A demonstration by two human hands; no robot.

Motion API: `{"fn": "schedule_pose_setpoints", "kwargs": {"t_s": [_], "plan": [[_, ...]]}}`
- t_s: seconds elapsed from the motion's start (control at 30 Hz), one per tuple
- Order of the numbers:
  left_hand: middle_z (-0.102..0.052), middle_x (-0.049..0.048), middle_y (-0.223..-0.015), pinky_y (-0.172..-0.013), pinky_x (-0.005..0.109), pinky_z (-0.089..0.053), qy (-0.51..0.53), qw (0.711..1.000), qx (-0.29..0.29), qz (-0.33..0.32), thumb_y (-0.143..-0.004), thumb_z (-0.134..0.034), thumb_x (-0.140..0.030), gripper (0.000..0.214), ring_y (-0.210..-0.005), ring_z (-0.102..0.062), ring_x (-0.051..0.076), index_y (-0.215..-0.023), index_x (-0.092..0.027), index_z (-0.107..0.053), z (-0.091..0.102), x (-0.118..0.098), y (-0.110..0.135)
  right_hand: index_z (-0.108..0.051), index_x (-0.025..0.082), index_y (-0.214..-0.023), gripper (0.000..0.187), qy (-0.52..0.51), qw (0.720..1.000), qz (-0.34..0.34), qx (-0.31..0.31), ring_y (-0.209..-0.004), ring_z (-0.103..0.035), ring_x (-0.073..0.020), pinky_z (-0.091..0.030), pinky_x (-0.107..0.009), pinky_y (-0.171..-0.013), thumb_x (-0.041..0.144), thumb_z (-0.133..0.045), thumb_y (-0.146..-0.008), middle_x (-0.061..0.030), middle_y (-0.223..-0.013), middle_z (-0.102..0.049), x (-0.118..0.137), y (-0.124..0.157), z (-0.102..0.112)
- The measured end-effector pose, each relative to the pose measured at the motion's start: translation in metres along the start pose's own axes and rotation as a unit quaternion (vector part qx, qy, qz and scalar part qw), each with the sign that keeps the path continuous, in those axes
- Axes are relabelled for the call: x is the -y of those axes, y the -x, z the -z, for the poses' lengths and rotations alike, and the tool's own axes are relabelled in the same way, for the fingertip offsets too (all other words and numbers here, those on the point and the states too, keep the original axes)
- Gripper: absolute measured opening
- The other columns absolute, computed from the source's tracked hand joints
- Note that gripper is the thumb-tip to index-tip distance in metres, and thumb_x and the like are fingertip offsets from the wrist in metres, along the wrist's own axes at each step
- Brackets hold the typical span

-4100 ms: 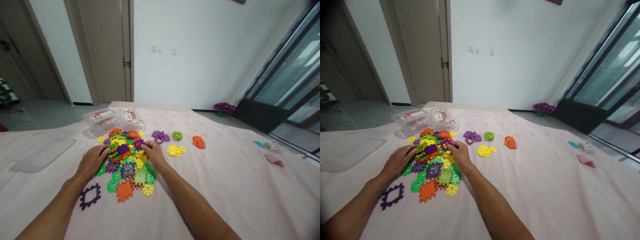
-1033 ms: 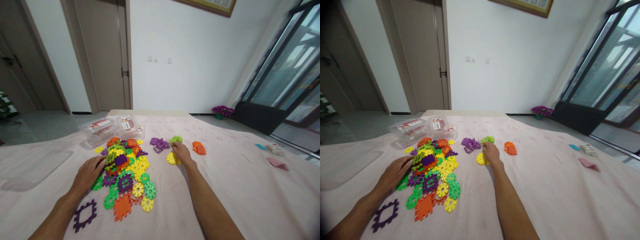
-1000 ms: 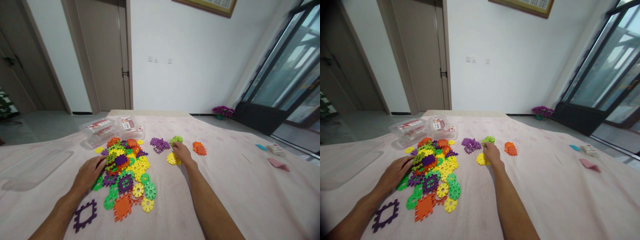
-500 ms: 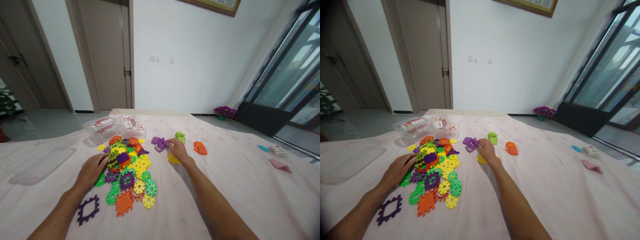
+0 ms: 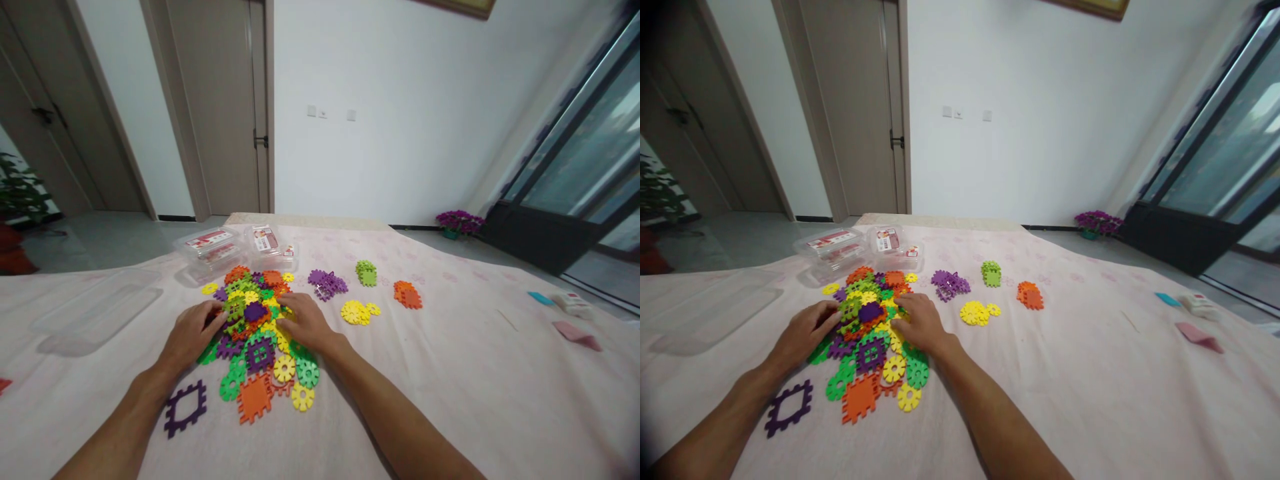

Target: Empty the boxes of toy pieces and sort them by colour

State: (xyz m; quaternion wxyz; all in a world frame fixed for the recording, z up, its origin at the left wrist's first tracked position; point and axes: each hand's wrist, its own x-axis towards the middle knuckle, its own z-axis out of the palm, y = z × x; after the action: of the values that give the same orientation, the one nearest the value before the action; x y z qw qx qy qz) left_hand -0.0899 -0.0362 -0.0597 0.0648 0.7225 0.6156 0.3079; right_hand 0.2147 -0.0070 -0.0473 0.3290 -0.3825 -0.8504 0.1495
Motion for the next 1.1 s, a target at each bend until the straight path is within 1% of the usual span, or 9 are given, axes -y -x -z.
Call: {"fn": "schedule_pose_setpoints", "kwargs": {"t_s": [0.13, 0.23, 0.3, 0.5, 0.63, 0.73, 0.83, 0.97, 1.1], "plan": [[-0.073, 0.0077, -0.107, -0.103, 0.043, -0.045, -0.001, 1.000, -0.029, -0.011, -0.089, -0.052, -0.059, 0.039, -0.104, -0.065, 0.028, -0.101, -0.024, -0.064, 0.001, -0.002, 0.002, -0.060, 0.020, -0.136, 0.050, 0.041, 0.999, -0.005, 0.034, -0.131, -0.052, -0.0284, -0.038, -0.046, -0.111, 0.044, -0.066, -0.093, -0.0137, -0.142, -0.060, 0.008, 0.000, -0.003], [-0.073, 0.0078, -0.106, -0.105, 0.044, -0.044, 0.007, 0.999, -0.040, 0.000, -0.087, -0.054, -0.057, 0.035, -0.107, -0.063, 0.028, -0.099, -0.024, -0.063, 0.000, -0.001, 0.002, -0.065, 0.022, -0.129, 0.040, 0.063, 0.997, -0.009, 0.036, -0.129, -0.052, -0.0280, -0.038, -0.045, -0.109, 0.043, -0.063, -0.095, -0.0129, -0.139, -0.060, 0.012, -0.001, -0.005], [-0.073, 0.0082, -0.105, -0.101, 0.042, -0.047, 0.023, 0.999, -0.041, 0.013, -0.087, -0.054, -0.057, 0.036, -0.105, -0.065, 0.028, -0.098, -0.024, -0.062, 0.000, -0.001, 0.002, -0.069, 0.025, -0.121, 0.033, 0.060, 0.998, -0.013, 0.028, -0.127, -0.053, -0.0272, -0.039, -0.044, -0.108, 0.041, -0.066, -0.093, -0.0103, -0.136, -0.062, 0.013, -0.001, -0.007], [-0.075, 0.0047, -0.100, -0.082, 0.032, -0.055, 0.106, 0.990, -0.027, 0.085, -0.087, -0.054, -0.059, 0.038, -0.091, -0.073, 0.023, -0.100, -0.024, -0.060, 0.002, -0.004, 0.002, -0.069, 0.024, -0.092, 0.013, -0.025, 0.998, -0.048, -0.036, -0.119, -0.059, -0.0244, -0.040, -0.041, -0.104, 0.020, -0.074, -0.081, -0.0041, -0.118, -0.071, 0.012, 0.000, -0.009], [-0.075, 0.0017, -0.097, -0.082, 0.031, -0.055, 0.100, 0.990, -0.035, 0.091, -0.086, -0.055, -0.060, 0.037, -0.088, -0.074, 0.023, -0.097, -0.025, -0.060, 0.003, -0.005, 0.001, -0.065, 0.023, -0.083, 0.008, -0.094, 0.990, -0.080, -0.068, -0.114, -0.061, -0.0229, -0.041, -0.038, -0.103, 0.020, -0.072, -0.080, -0.0031, -0.111, -0.072, 0.014, 0.001, -0.007], [-0.076, 0.0011, -0.098, -0.082, 0.030, -0.055, 0.092, 0.990, -0.038, 0.096, -0.086, -0.055, -0.060, 0.037, -0.087, -0.074, 0.022, -0.098, -0.025, -0.062, 0.002, -0.004, 0.001, -0.063, 0.022, -0.083, 0.005, -0.173, 0.971, -0.142, -0.083, -0.090, -0.065, -0.0192, -0.048, -0.033, -0.086, 0.025, -0.066, -0.083, -0.0013, -0.090, -0.071, 0.009, -0.001, -0.003], [-0.076, 0.0018, -0.099, -0.080, 0.030, -0.055, 0.082, 0.991, -0.033, 0.104, -0.086, -0.054, -0.060, 0.038, -0.087, -0.074, 0.022, -0.099, -0.025, -0.063, 0.002, -0.002, 0.001, -0.060, 0.021, -0.080, 0.012, -0.237, 0.944, -0.201, -0.112, -0.068, -0.059, -0.0154, -0.047, -0.027, -0.066, 0.032, -0.065, -0.080, 0.0017, -0.073, -0.064, -0.008, -0.003, 0.008], [-0.076, 0.0038, -0.105, -0.083, 0.032, -0.055, 0.052, 0.993, -0.033, 0.102, -0.086, -0.053, -0.057, 0.039, -0.093, -0.073, 0.024, -0.102, -0.024, -0.066, 0.000, 0.003, -0.001, -0.063, 0.020, -0.082, 0.020, -0.255, 0.924, -0.234, -0.165, -0.064, -0.058, -0.0147, -0.045, -0.025, -0.060, 0.038, -0.065, -0.074, 0.0011, -0.069, -0.065, -0.036, -0.004, 0.038], [-0.076, 0.0054, -0.108, -0.085, 0.032, -0.055, 0.041, 0.994, -0.035, 0.095, -0.086, -0.051, -0.056, 0.040, -0.094, -0.072, 0.024, -0.104, -0.023, -0.067, -0.003, 0.010, -0.003, -0.066, 0.018, -0.082, 0.023, -0.249, 0.919, -0.258, -0.162, -0.056, -0.053, -0.0129, -0.041, -0.024, -0.054, 0.038, -0.064, -0.071, 0.0022, -0.061, -0.061, -0.052, 0.002, 0.078]]}}
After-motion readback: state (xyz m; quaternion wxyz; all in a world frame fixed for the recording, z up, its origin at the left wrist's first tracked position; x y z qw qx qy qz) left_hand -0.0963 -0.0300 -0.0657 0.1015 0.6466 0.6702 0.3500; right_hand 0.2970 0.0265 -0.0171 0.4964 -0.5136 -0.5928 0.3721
